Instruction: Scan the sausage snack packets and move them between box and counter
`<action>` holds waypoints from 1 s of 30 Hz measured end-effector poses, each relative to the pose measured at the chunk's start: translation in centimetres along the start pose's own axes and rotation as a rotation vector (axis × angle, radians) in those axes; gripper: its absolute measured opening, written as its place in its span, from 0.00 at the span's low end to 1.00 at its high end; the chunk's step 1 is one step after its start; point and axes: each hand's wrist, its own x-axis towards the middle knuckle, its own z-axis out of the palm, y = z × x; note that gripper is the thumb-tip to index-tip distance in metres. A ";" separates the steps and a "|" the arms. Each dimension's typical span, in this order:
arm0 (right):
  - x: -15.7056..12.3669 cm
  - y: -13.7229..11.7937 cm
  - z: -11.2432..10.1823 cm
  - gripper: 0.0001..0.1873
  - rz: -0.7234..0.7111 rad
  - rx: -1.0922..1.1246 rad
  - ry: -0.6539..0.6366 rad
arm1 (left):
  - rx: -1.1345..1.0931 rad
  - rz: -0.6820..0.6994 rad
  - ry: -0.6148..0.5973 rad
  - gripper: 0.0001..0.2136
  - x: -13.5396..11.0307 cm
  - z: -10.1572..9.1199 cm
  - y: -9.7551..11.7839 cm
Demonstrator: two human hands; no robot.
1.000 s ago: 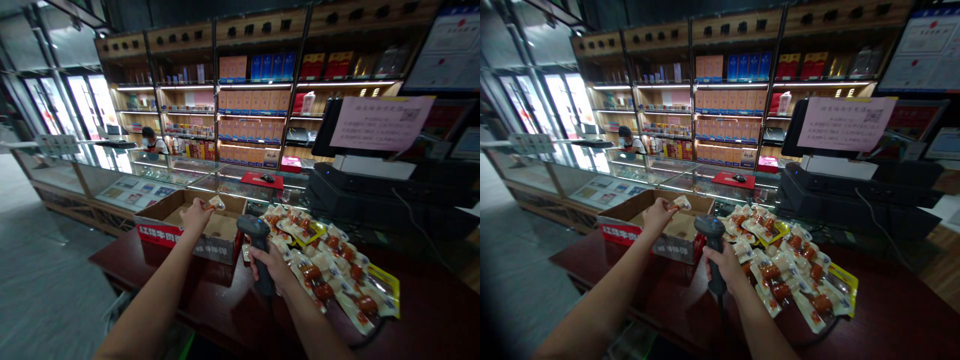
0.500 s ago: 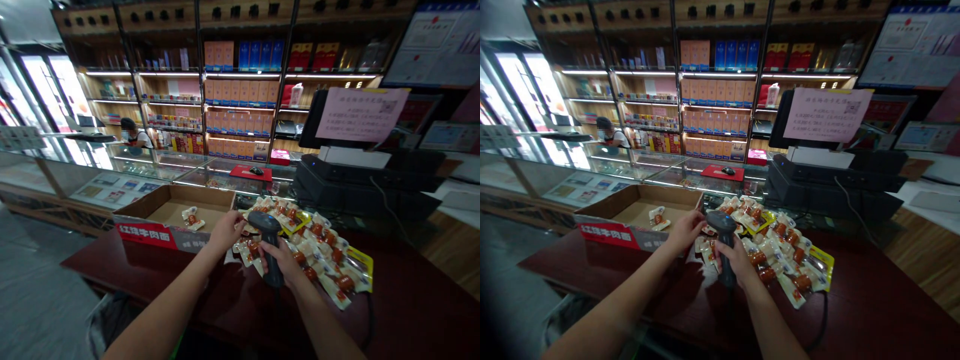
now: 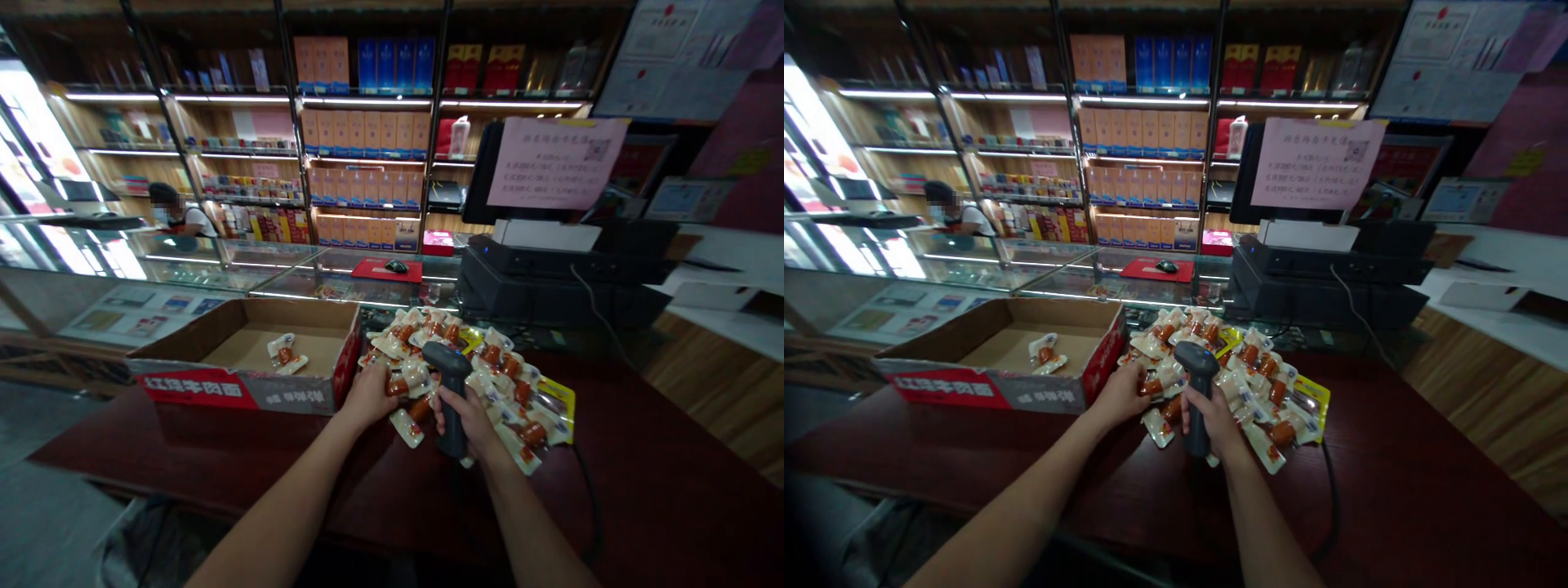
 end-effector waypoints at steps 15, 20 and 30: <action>-1.1 -0.1 0.7 0.15 -0.010 -0.073 -0.025 | -0.641 -0.179 0.342 0.18 1.2 0.5 -2.0; -1.0 0.2 0.7 0.17 0.001 -0.086 -0.048 | -0.641 -0.166 0.360 0.17 1.2 0.5 -1.9; -1.2 0.2 0.9 0.17 -0.004 -0.089 -0.060 | -0.647 -0.143 0.344 0.15 1.3 0.5 -1.8</action>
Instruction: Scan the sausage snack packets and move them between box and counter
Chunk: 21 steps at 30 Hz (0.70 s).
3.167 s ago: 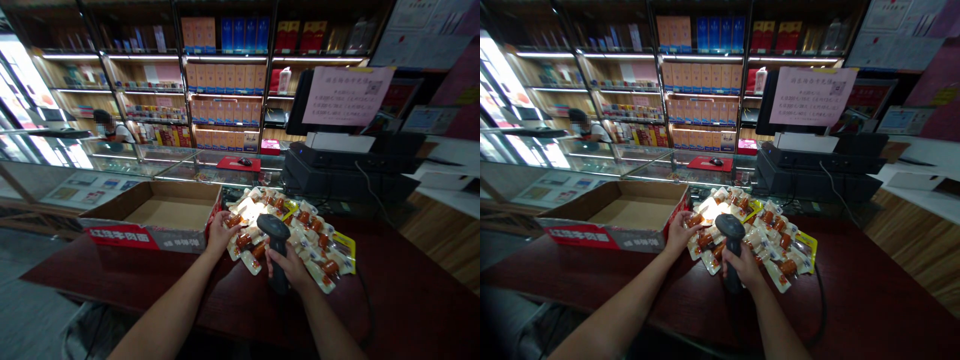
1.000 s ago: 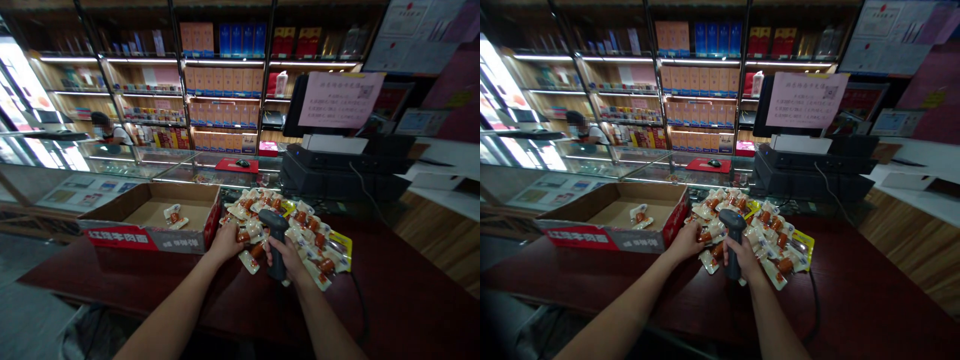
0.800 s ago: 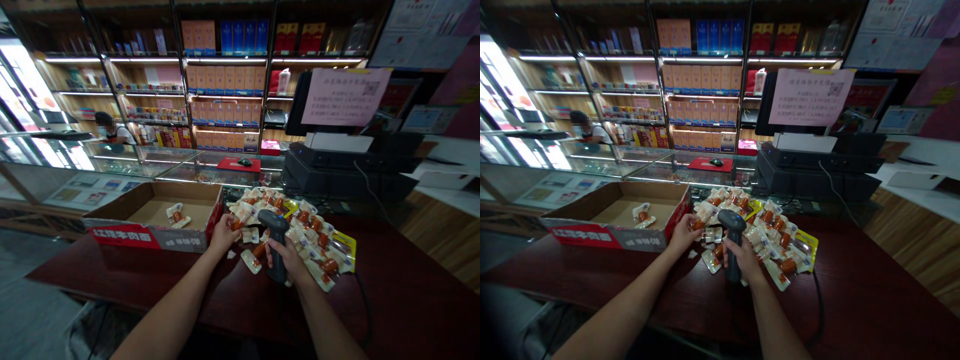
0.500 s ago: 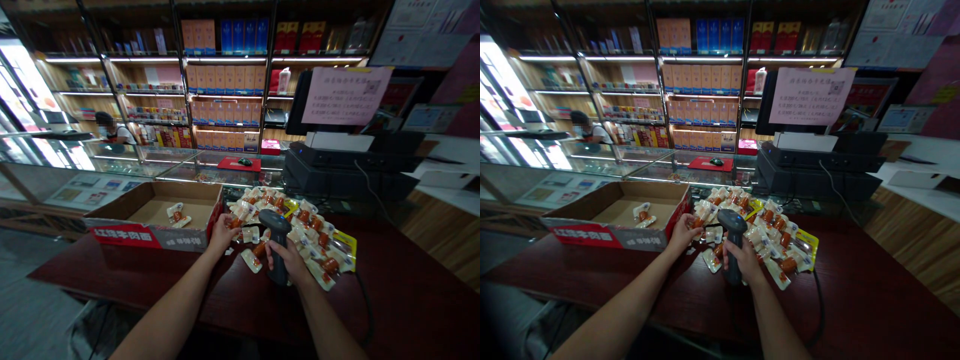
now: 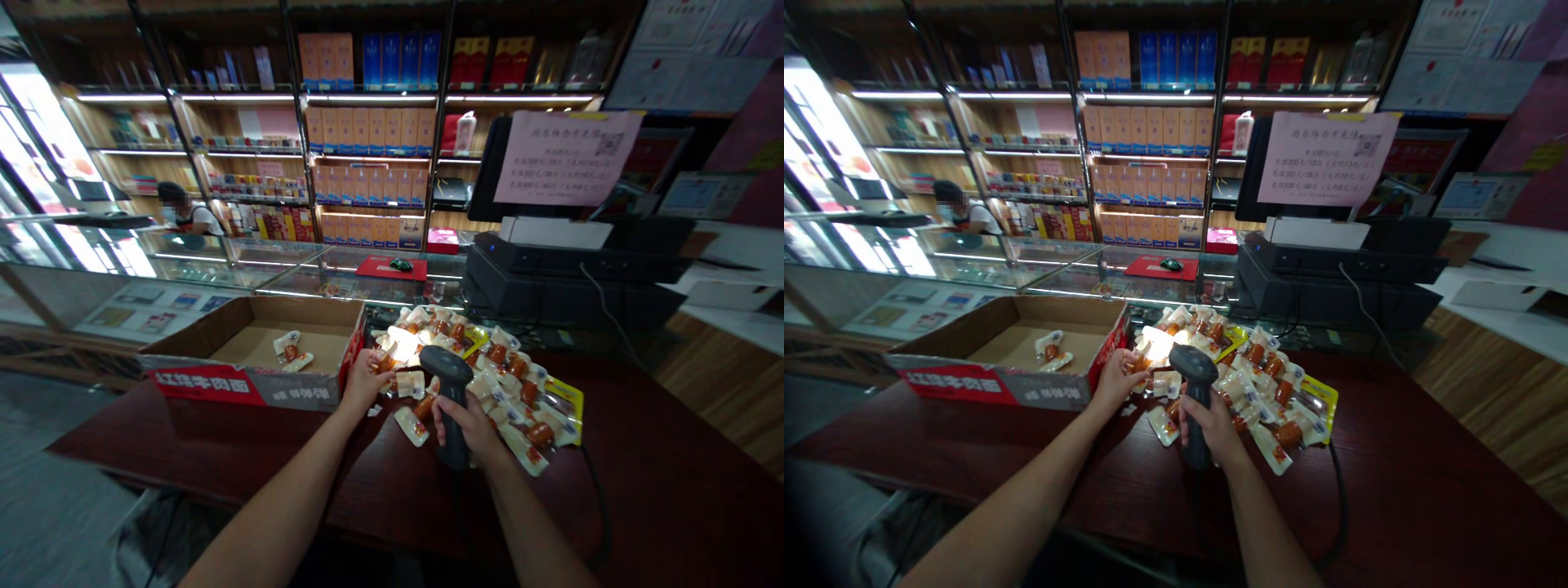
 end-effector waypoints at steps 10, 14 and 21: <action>-0.1 0.2 0.4 0.17 0.043 0.008 0.017 | 0.039 -0.045 0.041 0.17 -0.6 0.3 0.0; 0.4 -0.3 1.8 0.17 0.045 0.032 -0.029 | 0.088 -0.052 0.067 0.16 -1.3 0.2 2.4; 2.8 -2.4 6.2 0.17 0.018 0.050 -0.137 | 0.058 -0.011 0.223 0.16 1.2 -5.0 5.5</action>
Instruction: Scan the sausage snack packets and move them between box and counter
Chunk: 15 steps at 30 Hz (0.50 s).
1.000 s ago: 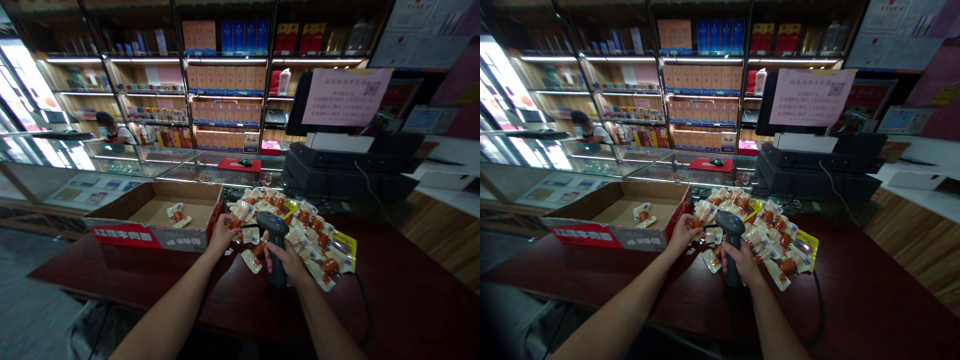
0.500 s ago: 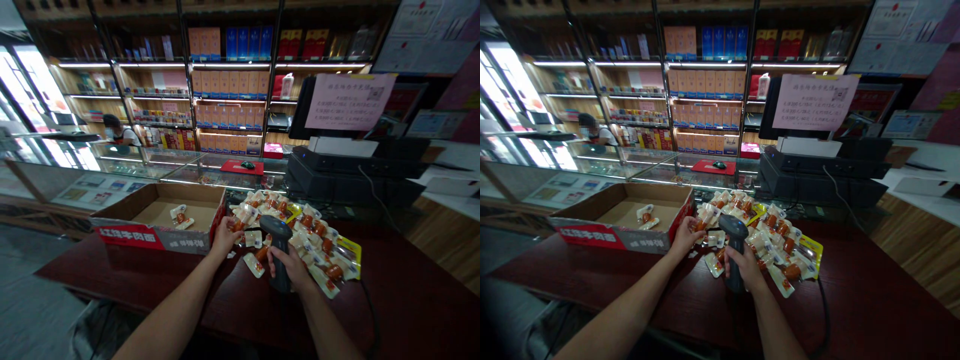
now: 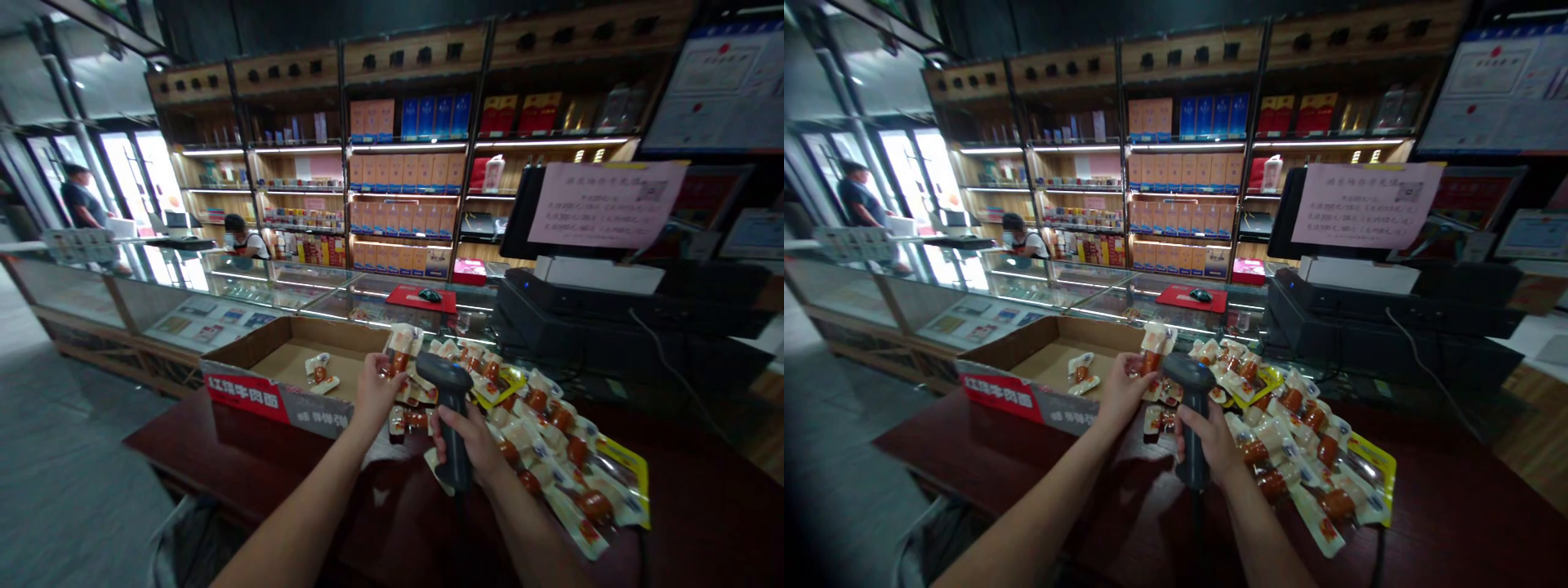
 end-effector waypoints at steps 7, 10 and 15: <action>2.3 0.2 3.6 0.14 -0.008 0.001 -0.128 | 0.308 -0.025 0.112 0.18 5.7 -7.4 -1.0; 2.9 0.8 4.9 0.16 -0.009 0.000 -0.153 | 0.502 -0.095 0.083 0.18 6.7 -9.4 -2.4; 3.7 1.7 6.4 0.15 -0.011 -0.023 -0.216 | 0.624 -0.075 0.092 0.21 6.5 -9.9 -3.8</action>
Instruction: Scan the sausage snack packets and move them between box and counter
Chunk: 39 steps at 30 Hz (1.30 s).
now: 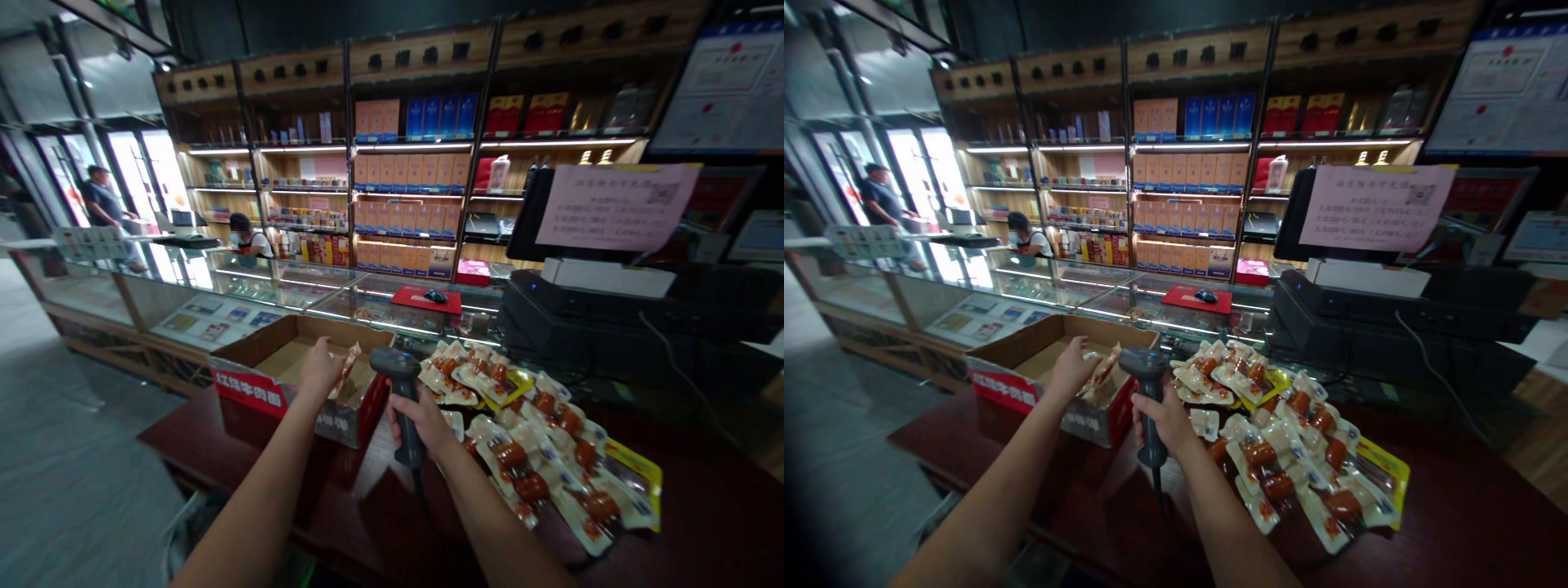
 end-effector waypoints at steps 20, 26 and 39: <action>-6.1 -1.9 -8.2 0.16 -0.005 0.019 0.328 | 0.058 0.406 -0.189 0.10 -4.4 3.0 8.1; -8.2 -1.9 -10.9 0.15 -0.064 0.039 0.397 | 0.013 0.499 -0.536 0.06 -8.2 7.7 11.1; -9.2 0.1 -11.8 0.20 0.007 0.061 0.379 | 0.170 0.489 -0.735 0.23 -8.7 11.8 7.0</action>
